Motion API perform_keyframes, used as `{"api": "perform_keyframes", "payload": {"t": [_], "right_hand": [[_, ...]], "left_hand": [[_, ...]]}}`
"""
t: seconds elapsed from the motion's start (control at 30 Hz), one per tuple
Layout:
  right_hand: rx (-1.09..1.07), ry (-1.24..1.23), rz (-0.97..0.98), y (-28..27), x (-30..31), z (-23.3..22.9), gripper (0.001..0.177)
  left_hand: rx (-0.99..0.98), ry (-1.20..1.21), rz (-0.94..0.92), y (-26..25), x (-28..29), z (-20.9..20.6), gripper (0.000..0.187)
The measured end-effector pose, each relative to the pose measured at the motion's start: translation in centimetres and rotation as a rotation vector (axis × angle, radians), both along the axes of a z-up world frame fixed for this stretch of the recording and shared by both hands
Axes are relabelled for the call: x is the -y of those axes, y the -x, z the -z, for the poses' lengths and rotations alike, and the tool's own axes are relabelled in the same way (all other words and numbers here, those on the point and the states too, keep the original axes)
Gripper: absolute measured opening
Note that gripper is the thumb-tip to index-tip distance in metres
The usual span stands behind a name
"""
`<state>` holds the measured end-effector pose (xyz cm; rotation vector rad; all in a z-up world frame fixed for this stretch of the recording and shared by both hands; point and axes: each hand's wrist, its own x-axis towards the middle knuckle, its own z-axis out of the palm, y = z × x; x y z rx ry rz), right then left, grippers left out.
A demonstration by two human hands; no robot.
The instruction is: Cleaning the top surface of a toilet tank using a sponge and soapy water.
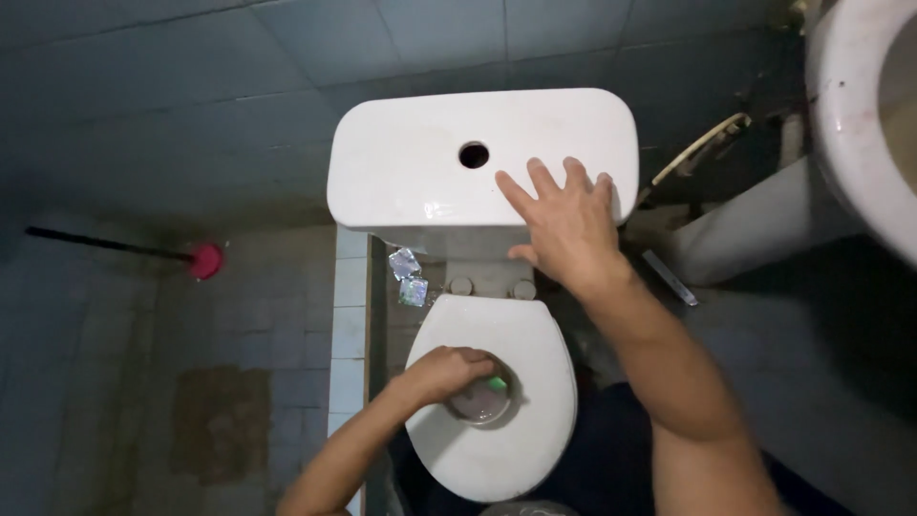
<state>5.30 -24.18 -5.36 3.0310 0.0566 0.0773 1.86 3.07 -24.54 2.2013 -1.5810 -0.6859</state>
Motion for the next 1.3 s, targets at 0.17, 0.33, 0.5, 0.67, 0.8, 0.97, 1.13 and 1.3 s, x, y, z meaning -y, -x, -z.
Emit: {"api": "perform_keyframes", "payload": {"t": [0.17,0.33,0.5,0.67,0.8,0.97,1.13,1.3], "right_hand": [[0.026,-0.001,-0.013,0.3,-0.2,0.1,0.101],[0.071,-0.039,-0.021,0.3,0.6,1.9,0.101],[0.111,-0.028,-0.029,0.6,0.5,2.3,0.103],[0.167,0.009,-0.032,0.5,0.5,3.0,0.105],[0.106,0.012,0.003,0.4,0.2,2.6,0.104],[0.073,0.015,0.007,0.6,-0.2,1.5,0.101],[0.031,0.015,0.037,0.4,-0.4,1.5,0.101],[0.071,0.025,0.016,0.5,-0.1,2.0,0.104]], "left_hand": [[0.331,0.044,0.085,1.0,-0.4,3.5,0.031],[0.532,0.03,0.126,1.3,0.4,3.9,0.023],[0.379,0.107,-0.228,1.3,0.0,5.5,0.024],[0.194,-0.125,-0.352,0.8,-0.9,6.7,0.033],[0.22,-0.094,-0.398,-0.3,-1.3,6.6,0.029],[0.244,-0.142,-0.465,-0.7,-1.2,6.6,0.028],[0.272,-0.163,-0.463,-0.9,-1.5,6.6,0.028],[0.427,0.123,-0.389,-0.5,-2.6,6.7,0.049]]}}
